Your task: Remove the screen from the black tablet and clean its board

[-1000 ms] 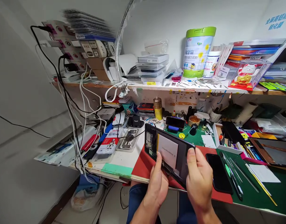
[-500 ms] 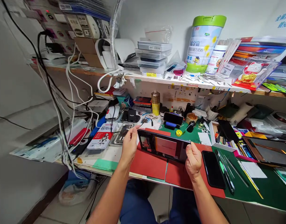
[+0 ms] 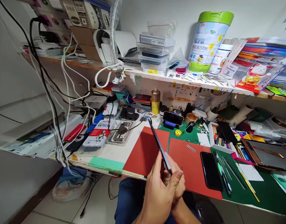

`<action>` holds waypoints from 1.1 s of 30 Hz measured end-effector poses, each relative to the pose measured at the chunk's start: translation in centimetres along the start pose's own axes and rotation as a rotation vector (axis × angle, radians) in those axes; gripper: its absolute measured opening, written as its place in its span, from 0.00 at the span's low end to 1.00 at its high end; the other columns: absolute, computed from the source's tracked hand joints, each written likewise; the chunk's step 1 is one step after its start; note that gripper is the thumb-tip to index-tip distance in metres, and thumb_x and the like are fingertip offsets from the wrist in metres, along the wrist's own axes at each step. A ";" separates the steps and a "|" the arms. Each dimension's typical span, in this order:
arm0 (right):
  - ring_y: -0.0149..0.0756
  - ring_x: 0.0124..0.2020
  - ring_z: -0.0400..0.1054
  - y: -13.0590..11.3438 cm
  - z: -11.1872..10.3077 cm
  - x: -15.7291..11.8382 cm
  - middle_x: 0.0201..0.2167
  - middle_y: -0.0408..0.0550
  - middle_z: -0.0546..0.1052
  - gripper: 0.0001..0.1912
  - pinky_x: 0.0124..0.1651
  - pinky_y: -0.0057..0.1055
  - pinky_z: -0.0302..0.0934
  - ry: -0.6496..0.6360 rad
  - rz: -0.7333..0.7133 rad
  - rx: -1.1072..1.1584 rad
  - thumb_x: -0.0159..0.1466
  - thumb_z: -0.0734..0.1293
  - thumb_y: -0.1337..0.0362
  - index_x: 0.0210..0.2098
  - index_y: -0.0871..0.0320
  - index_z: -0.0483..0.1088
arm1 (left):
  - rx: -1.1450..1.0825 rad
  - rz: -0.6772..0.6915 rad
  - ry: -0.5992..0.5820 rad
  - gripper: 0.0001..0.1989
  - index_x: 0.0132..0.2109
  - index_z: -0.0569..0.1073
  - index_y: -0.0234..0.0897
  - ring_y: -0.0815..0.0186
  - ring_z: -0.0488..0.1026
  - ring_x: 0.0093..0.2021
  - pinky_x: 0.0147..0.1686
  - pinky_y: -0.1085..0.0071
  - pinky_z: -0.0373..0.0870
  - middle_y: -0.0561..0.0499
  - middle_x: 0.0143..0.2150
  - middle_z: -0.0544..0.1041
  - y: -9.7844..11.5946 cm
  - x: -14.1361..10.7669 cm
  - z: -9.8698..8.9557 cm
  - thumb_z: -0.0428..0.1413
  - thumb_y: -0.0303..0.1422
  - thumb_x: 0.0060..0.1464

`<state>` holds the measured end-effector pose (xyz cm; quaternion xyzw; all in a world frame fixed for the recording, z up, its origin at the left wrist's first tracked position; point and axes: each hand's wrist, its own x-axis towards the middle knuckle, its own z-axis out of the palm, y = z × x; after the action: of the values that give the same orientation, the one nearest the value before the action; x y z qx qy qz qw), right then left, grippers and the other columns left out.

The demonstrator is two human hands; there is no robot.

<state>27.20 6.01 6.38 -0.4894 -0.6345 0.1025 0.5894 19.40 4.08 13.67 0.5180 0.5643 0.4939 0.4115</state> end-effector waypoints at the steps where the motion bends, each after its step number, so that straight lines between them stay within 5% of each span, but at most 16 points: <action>1: 0.53 0.59 0.78 -0.7 0.6 -0.5 0.60 0.62 0.80 0.26 0.54 0.46 0.77 -0.011 -0.126 -0.010 0.77 0.55 0.60 0.70 0.59 0.67 | 0.011 -0.013 0.050 0.38 0.70 0.70 0.42 0.48 0.78 0.63 0.59 0.56 0.78 0.39 0.64 0.80 0.1 -0.1 -0.3 0.65 0.52 0.57; 5: 0.59 0.67 0.70 -2.6 0.7 -0.5 0.64 0.67 0.76 0.34 0.58 0.54 0.77 -0.102 -0.448 0.008 0.72 0.57 0.67 0.77 0.66 0.54 | 0.106 -0.002 0.223 0.25 0.55 0.83 0.39 0.51 0.86 0.45 0.44 0.61 0.84 0.40 0.48 0.87 -0.1 0.9 -3.8 0.61 0.52 0.60; 7: 0.57 0.67 0.70 -2.3 -0.8 1.2 0.64 0.65 0.76 0.34 0.60 0.54 0.76 -0.200 -0.479 -0.001 0.71 0.60 0.70 0.75 0.63 0.57 | 0.178 0.034 0.155 0.23 0.53 0.85 0.39 0.56 0.83 0.29 0.26 0.66 0.80 0.41 0.45 0.88 -0.2 1.7 -6.6 0.59 0.51 0.63; 9: 0.56 0.68 0.69 -1.0 -3.0 4.1 0.65 0.63 0.75 0.32 0.63 0.57 0.72 -0.158 -0.457 -0.066 0.71 0.65 0.70 0.73 0.57 0.61 | 0.244 0.109 0.041 0.21 0.53 0.85 0.42 0.59 0.80 0.23 0.14 0.69 0.70 0.42 0.45 0.88 -0.1 2.7 -9.5 0.59 0.49 0.63; 12: 0.66 0.74 0.55 1.6 -5.8 9.0 0.71 0.67 0.67 0.42 0.69 0.70 0.58 -0.130 -0.380 -0.264 0.66 0.76 0.49 0.73 0.57 0.61 | 0.282 0.289 -0.219 0.16 0.53 0.86 0.48 0.49 0.86 0.48 0.36 0.65 0.85 0.45 0.51 0.87 0.1 4.4 -12.8 0.58 0.45 0.64; 15: 0.55 0.63 0.70 3.1 -6.9 11.7 0.58 0.60 0.79 0.30 0.63 0.55 0.67 -0.391 -0.363 -0.200 0.66 0.75 0.45 0.61 0.55 0.74 | 0.266 0.341 -0.370 0.16 0.56 0.84 0.52 0.51 0.83 0.56 0.51 0.59 0.84 0.47 0.55 0.85 -0.4 5.7 -14.3 0.56 0.41 0.68; 18: 0.38 0.38 0.75 2.8 -6.4 11.5 0.36 0.48 0.82 0.10 0.44 0.37 0.70 -0.480 -0.307 -0.086 0.70 0.74 0.55 0.40 0.55 0.78 | 0.299 0.397 -0.341 0.14 0.55 0.84 0.52 0.55 0.83 0.56 0.55 0.61 0.81 0.49 0.55 0.85 -1.4 5.8 -14.0 0.57 0.38 0.69; 20: 0.35 0.32 0.71 2.2 -5.9 10.5 0.30 0.45 0.79 0.09 0.39 0.34 0.66 -0.447 -0.290 -0.077 0.70 0.75 0.59 0.35 0.56 0.77 | 0.362 0.477 -0.158 0.11 0.53 0.84 0.49 0.58 0.83 0.54 0.55 0.64 0.80 0.49 0.53 0.86 -2.0 5.2 -13.2 0.60 0.36 0.67; 23: 0.36 0.33 0.70 1.1 -5.3 9.3 0.30 0.45 0.79 0.07 0.39 0.34 0.65 -0.411 -0.301 -0.118 0.71 0.74 0.61 0.36 0.56 0.77 | 0.501 0.601 0.163 0.11 0.49 0.82 0.44 0.57 0.81 0.49 0.51 0.63 0.78 0.47 0.47 0.83 -2.5 4.0 -11.1 0.68 0.36 0.61; 27: 0.40 0.39 0.71 -0.1 -4.7 8.1 0.34 0.48 0.81 0.07 0.45 0.38 0.66 -0.327 -0.294 -0.249 0.71 0.74 0.60 0.41 0.57 0.77 | 0.637 0.675 0.414 0.12 0.48 0.80 0.40 0.57 0.75 0.44 0.47 0.61 0.73 0.47 0.41 0.78 -2.9 3.3 -8.5 0.70 0.33 0.58; 33: 0.41 0.39 0.73 -1.5 -4.0 7.0 0.34 0.47 0.81 0.10 0.49 0.41 0.61 -0.230 -0.270 -0.356 0.69 0.76 0.57 0.42 0.55 0.77 | 0.707 0.678 0.426 0.15 0.50 0.78 0.37 0.55 0.74 0.44 0.48 0.59 0.71 0.46 0.40 0.79 -3.3 3.2 -8.0 0.70 0.33 0.58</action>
<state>31.03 8.66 13.07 -0.4816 -0.7649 -0.0355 0.4263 10.63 6.27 12.00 0.6664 0.5685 0.4731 -0.0945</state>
